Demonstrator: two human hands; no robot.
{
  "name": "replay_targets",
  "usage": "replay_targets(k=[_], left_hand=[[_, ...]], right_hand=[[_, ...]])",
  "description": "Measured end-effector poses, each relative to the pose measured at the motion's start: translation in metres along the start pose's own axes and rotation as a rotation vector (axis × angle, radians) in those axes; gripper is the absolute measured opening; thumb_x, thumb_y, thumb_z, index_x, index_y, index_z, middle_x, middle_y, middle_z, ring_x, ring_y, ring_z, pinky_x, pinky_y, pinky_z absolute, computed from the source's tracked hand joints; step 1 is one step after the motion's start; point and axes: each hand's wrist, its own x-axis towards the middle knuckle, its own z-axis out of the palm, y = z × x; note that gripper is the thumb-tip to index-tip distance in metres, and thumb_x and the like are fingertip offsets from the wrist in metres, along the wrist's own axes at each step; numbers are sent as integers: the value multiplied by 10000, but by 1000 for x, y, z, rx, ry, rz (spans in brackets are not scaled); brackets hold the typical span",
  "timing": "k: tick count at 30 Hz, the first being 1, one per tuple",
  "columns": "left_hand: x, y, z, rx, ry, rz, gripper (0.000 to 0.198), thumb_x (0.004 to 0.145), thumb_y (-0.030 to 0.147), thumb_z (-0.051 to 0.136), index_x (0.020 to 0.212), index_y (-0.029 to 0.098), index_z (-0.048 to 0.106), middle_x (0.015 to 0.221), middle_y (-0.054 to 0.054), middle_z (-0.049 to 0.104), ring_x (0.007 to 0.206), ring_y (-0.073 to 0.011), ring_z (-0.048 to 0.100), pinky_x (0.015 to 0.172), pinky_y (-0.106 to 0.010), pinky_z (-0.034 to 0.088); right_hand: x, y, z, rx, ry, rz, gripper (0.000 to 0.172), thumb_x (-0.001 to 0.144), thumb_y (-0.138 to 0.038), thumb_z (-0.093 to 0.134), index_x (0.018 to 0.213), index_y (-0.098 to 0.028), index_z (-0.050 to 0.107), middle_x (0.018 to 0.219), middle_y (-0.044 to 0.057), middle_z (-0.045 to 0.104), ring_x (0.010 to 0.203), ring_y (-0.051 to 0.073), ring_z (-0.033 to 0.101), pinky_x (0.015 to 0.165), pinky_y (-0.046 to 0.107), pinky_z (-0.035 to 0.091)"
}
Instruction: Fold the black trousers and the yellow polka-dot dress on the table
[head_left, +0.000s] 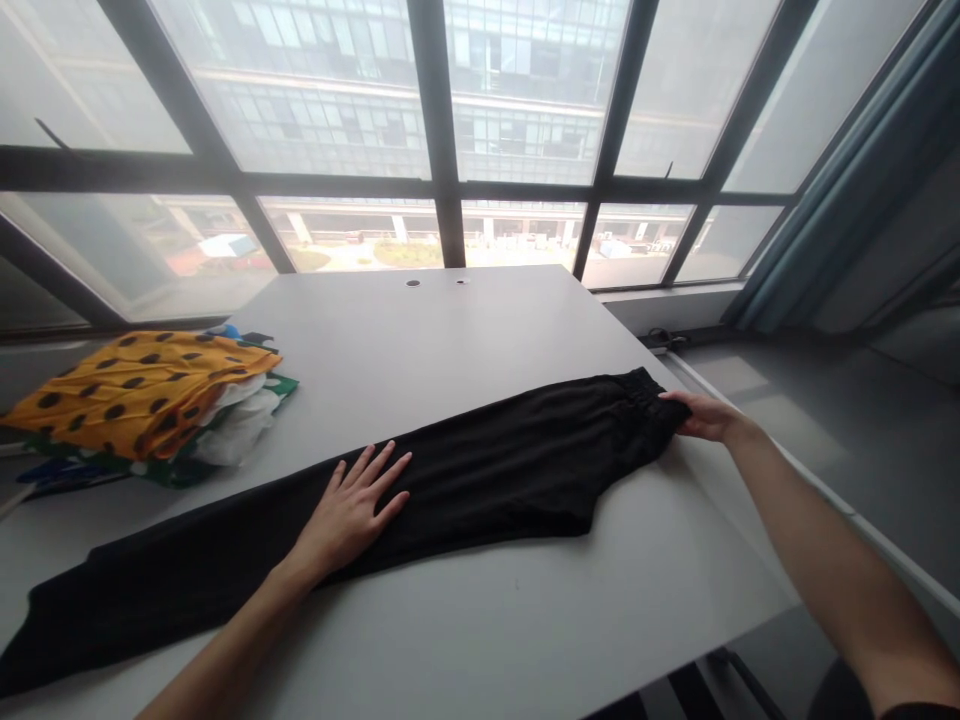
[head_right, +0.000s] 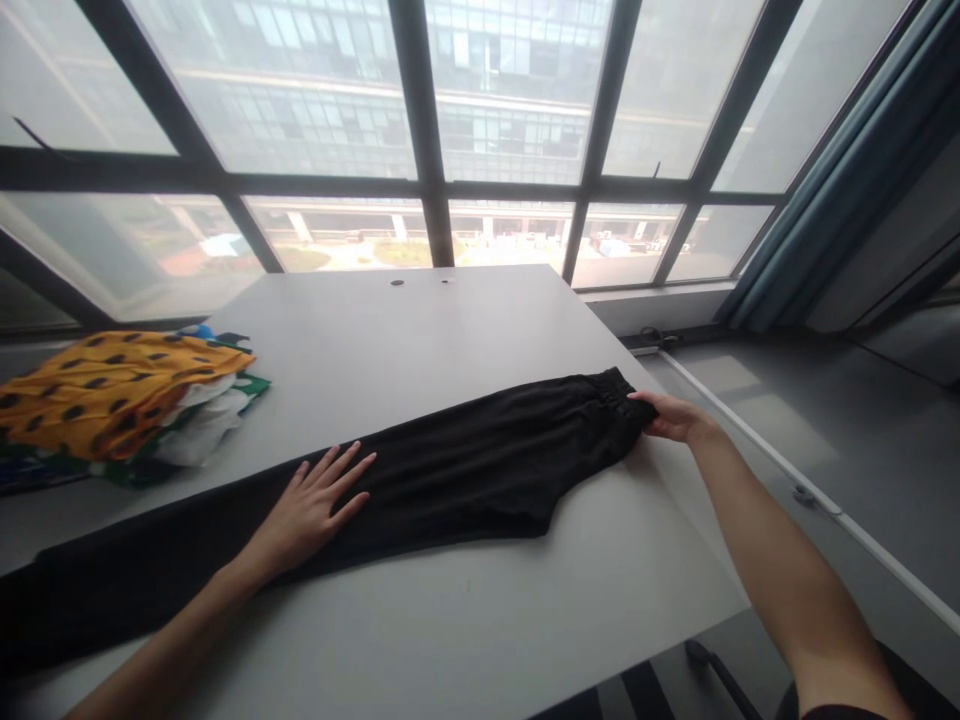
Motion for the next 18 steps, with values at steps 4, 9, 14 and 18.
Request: replay_targets(k=[4, 9, 14, 18], left_hand=[[0, 2, -3, -1, -16, -9, 614, 1051, 598, 407, 1625, 387, 355, 1714, -13, 264, 1589, -346, 227, 1238, -644, 230], [1, 7, -9, -20, -35, -28, 609, 1046, 596, 430, 1612, 375, 393, 1713, -28, 271, 1588, -349, 228, 1242, -657, 211], [0, 20, -27, -124, -6, 33, 635, 1060, 577, 427, 1641, 335, 339, 1712, -57, 279, 1595, -339, 210, 1255, -654, 177], [-2, 36, -37, -212, 17, 130, 622, 1083, 530, 409, 1657, 313, 303, 1715, -54, 282, 1604, -285, 192, 1290, -556, 168]], right_hand=[[-4, -15, 11, -52, 30, -60, 179, 882, -222, 532, 761, -190, 660, 847, 150, 773, 742, 244, 728, 705, 358, 631], [-26, -51, 45, 28, 62, -105, 161, 878, -216, 516, 761, -201, 624, 814, 135, 742, 740, 230, 714, 682, 320, 622], [-60, -98, 111, 176, 5, -149, 30, 782, -166, 612, 800, -187, 624, 730, 56, 675, 602, 165, 630, 517, 247, 555], [-87, -131, 171, 185, -105, -284, 91, 737, -162, 646, 824, -188, 644, 727, 27, 636, 610, 147, 613, 493, 220, 516]])
